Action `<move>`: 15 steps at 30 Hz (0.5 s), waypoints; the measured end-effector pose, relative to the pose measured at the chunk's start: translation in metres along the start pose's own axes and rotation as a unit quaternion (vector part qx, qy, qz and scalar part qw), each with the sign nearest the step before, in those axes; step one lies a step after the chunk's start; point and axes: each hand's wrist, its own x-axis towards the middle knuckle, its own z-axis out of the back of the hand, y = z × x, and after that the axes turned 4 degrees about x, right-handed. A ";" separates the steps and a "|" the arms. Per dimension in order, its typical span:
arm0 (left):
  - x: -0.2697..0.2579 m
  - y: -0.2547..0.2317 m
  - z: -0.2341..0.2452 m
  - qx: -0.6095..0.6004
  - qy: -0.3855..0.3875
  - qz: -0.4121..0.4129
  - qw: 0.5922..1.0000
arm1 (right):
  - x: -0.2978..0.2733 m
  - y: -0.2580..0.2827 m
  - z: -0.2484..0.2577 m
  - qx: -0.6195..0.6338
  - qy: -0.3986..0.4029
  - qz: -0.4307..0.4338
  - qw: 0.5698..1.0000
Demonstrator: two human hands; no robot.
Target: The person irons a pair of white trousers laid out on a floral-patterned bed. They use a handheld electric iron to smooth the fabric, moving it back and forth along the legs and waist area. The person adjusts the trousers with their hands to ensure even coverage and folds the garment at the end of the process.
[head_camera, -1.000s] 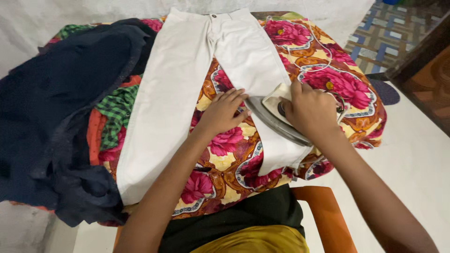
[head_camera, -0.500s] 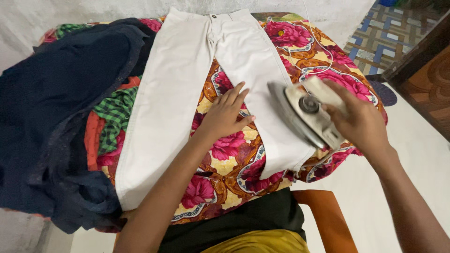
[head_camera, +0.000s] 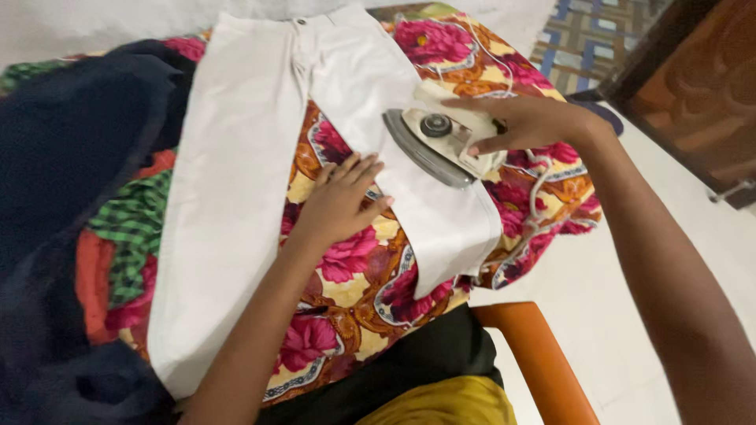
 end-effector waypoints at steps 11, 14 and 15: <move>-0.003 -0.003 0.006 0.002 0.017 0.002 1.000 | 0.045 -0.013 -0.093 0.185 -0.338 0.087 0.919; -0.003 -0.002 0.005 -0.005 0.018 0.006 1.000 | 0.066 -0.005 -0.094 0.119 -0.355 0.093 0.922; -0.002 -0.002 0.005 0.001 0.022 0.005 1.000 | 0.068 0.000 -0.088 0.095 -0.347 0.063 0.931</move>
